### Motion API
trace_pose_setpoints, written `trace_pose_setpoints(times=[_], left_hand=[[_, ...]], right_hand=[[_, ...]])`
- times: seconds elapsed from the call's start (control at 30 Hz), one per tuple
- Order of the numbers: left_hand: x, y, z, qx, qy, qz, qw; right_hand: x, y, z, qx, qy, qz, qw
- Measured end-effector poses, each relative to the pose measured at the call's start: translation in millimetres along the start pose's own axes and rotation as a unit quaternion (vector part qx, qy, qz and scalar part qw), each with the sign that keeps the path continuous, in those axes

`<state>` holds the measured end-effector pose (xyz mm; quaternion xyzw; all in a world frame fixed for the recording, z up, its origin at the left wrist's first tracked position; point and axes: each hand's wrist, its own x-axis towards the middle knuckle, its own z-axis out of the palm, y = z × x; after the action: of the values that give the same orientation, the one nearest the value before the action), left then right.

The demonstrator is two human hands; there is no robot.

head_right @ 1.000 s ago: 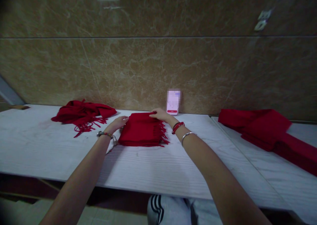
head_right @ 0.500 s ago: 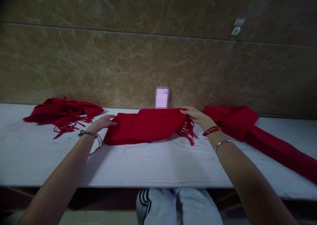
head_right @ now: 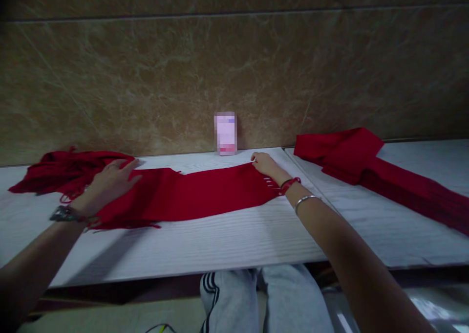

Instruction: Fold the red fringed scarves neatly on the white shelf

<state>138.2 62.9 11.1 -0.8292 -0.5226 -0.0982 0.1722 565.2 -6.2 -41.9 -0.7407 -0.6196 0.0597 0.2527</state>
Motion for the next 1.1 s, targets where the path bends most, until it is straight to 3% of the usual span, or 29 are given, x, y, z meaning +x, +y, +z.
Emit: trace_pose_setpoints(times=[0.03,0.13,0.23,0.3,0.43,0.63,0.73,0.83,0.97,1.1], left_hand=[[-2.2,20.4,-1.0,0.005,0.005,0.030,1.000],[-8.6,80.1,1.4,-0.043,-0.070,0.170,0.982],[-12.3,120.1,13.1,-0.090,-0.143,0.225,0.960],[-10.2,132.1,24.8,-0.114,-0.169,0.214,0.955],[7.6,130.9,46.8,-0.138,-0.177,0.186,0.957],[31.0,112.7,57.2,-0.098,-0.178,0.187,0.961],[25.7,112.1,47.9,-0.082,-0.108,0.219,0.966],[13.6,118.9,29.3,-0.107,-0.057,0.290,0.949],[0.3,127.7,7.0,-0.121,-0.120,0.358,0.918],[-3.7,125.8,1.1,-0.102,-0.145,0.369,0.912]], right_hand=[[-2.8,-5.8,3.3,-0.018,0.026,-0.022,0.999],[-24.1,-20.0,7.5,-0.060,0.061,-0.171,0.982],[-54.2,-23.1,6.3,-0.045,-0.028,-0.316,0.947],[-70.3,-16.3,5.5,-0.040,-0.092,-0.334,0.937],[-78.1,5.8,5.5,-0.040,-0.131,-0.291,0.947],[-62.7,3.7,4.9,-0.030,-0.068,-0.307,0.949],[-65.5,-6.4,-1.6,-0.021,-0.052,-0.336,0.940],[-72.4,-9.2,-9.6,-0.010,-0.087,-0.348,0.934],[-75.8,-5.9,-11.9,-0.003,-0.104,-0.351,0.931],[-74.0,-5.5,-10.3,-0.023,-0.103,-0.338,0.935]])
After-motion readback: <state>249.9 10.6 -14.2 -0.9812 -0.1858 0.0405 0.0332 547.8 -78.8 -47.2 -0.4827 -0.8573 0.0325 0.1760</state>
